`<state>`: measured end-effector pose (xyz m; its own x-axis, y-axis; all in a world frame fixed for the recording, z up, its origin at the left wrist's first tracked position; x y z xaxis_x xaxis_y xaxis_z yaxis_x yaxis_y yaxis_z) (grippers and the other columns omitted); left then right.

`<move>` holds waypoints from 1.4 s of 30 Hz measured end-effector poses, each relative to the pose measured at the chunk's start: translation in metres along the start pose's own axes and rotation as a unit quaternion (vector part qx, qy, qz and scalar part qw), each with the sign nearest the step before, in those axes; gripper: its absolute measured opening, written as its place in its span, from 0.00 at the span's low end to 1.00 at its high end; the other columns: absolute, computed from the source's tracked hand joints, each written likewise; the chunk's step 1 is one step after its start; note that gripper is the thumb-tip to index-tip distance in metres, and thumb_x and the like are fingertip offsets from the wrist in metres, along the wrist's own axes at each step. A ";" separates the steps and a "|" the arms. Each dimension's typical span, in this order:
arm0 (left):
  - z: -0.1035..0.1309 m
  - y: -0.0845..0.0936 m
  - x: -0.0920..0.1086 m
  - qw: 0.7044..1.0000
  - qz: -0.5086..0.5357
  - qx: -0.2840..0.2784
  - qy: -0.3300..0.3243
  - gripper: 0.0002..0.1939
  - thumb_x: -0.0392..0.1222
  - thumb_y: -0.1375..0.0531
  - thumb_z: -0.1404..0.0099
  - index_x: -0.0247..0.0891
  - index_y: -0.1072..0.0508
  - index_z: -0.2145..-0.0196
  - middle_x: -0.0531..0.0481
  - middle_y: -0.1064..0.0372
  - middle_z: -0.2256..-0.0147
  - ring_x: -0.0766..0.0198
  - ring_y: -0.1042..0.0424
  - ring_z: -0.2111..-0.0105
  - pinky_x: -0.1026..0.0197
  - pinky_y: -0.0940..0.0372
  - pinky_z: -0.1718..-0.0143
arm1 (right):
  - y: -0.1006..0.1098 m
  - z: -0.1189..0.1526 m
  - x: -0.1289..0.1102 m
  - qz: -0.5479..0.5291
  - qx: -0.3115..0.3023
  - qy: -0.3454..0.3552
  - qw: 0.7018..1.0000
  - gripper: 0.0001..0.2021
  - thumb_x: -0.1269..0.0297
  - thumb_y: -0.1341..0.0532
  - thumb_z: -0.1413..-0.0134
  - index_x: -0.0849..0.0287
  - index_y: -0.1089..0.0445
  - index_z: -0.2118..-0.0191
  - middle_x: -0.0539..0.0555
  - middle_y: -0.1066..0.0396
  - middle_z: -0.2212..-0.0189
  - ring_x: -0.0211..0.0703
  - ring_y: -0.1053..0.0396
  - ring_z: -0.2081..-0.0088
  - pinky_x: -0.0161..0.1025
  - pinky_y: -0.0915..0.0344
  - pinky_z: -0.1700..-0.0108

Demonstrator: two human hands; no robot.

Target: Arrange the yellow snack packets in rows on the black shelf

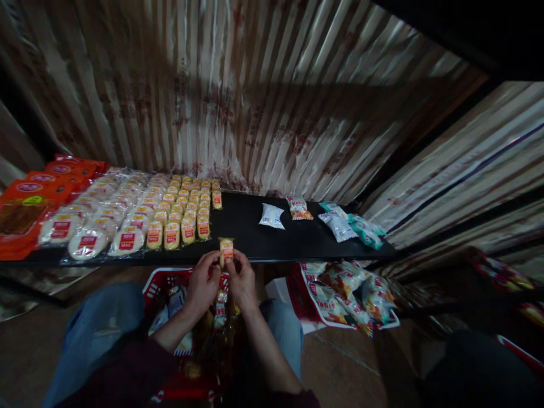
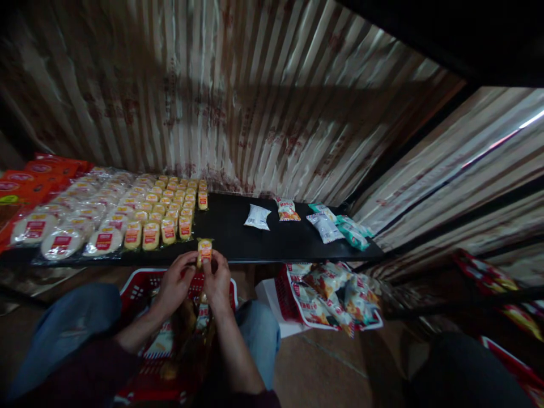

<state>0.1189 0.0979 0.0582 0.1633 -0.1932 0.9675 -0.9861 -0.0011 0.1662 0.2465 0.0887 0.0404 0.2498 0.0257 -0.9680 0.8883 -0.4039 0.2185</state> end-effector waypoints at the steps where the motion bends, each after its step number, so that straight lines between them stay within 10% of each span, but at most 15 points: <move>1: -0.006 -0.002 0.002 1.000 -0.009 -0.003 -0.001 0.17 0.32 0.49 0.42 0.37 0.27 0.57 0.44 0.30 0.54 0.61 0.30 0.54 0.53 0.37 0.48 | -0.001 -0.007 -0.001 0.002 0.005 0.006 1.000 0.16 0.58 0.41 0.48 0.58 0.30 0.54 0.55 0.26 0.59 0.44 0.29 0.58 0.42 0.34 0.52; 20: -0.114 -0.034 0.016 0.994 -0.104 0.007 0.025 0.14 0.31 0.47 0.41 0.35 0.28 0.59 0.40 0.34 0.47 0.58 0.37 0.44 0.53 0.42 0.42 | -0.050 -0.137 0.027 -0.014 0.020 -0.001 1.000 0.15 0.61 0.42 0.51 0.53 0.31 0.56 0.49 0.25 0.67 0.42 0.28 0.66 0.39 0.31 0.61; 42: -0.158 -0.052 0.033 0.982 -0.142 0.046 0.119 0.22 0.28 0.53 0.42 0.34 0.28 0.54 0.41 0.29 0.51 0.54 0.38 0.43 0.52 0.48 0.38 | -0.074 -0.186 0.026 0.092 -0.052 0.048 0.993 0.15 0.67 0.45 0.51 0.52 0.32 0.56 0.48 0.27 0.62 0.40 0.30 0.60 0.36 0.35 0.54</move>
<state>0.1808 0.2468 0.1114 0.4234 0.0623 0.9038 -0.8969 -0.1120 0.4278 0.2593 0.2891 0.0217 0.4428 0.0483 -0.8953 0.8576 -0.3140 0.4072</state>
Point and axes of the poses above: each hand's wrist, its own z-axis away from the middle knuckle, its own y-axis out of the back of the hand, x = y × z, the point moved 4 cm from there along -z, towards the middle knuckle
